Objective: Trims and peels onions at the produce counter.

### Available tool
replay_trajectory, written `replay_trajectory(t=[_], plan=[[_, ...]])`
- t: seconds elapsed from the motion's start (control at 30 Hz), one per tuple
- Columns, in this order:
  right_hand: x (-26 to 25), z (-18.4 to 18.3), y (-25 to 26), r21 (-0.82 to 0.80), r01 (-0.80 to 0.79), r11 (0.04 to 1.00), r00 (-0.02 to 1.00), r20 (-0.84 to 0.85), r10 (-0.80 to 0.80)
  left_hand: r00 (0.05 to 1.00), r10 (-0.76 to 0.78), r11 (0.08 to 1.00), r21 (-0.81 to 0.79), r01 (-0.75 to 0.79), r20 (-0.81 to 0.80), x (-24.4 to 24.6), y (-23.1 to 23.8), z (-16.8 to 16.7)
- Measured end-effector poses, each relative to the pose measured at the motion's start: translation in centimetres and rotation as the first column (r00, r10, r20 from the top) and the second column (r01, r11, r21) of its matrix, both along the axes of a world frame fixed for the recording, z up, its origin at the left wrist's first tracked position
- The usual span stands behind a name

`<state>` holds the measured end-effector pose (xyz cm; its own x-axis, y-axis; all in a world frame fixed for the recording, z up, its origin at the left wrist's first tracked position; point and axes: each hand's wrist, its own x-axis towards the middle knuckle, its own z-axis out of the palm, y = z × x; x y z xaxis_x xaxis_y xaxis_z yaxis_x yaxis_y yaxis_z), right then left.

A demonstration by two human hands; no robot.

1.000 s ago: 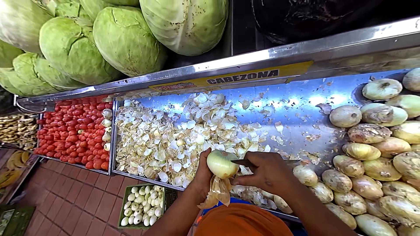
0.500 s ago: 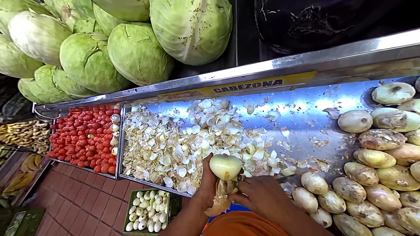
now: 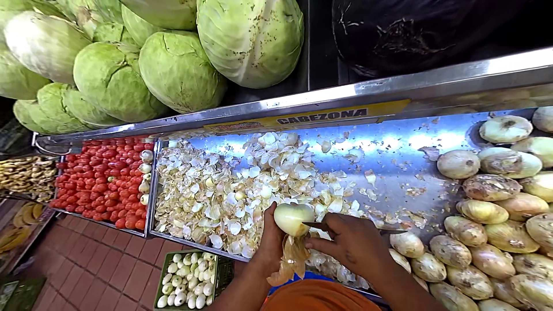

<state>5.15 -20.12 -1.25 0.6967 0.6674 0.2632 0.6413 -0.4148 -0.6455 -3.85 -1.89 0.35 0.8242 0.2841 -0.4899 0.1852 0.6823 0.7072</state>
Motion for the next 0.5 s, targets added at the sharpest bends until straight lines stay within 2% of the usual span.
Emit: replay_trajectory(t=[0.1,0.23,0.33,0.5], plan=[[-0.1,-0.3,0.9,-0.041,0.055,0.998,0.991,0.123,-0.049,1.0,-0.014,1.0,-0.018,0.014,-0.027,0.1,-0.8,0.5],[-0.1,-1.6,1.2,-0.035,0.1,0.994,0.983,0.16,-0.093,0.992,0.049,0.998,-0.043,-0.054,-0.115,0.1,-1.7,0.8],[-0.4,-2.7,1.3,-0.029,0.049,0.998,0.982,0.184,-0.043,0.981,0.1,0.991,-0.071,-0.113,-0.168,0.3,-2.1,1.1],[-2.1,-2.8,1.1,-0.086,-0.089,0.992,0.969,0.222,0.106,0.984,0.111,0.992,0.07,-0.102,-0.14,0.2,-1.2,0.4]])
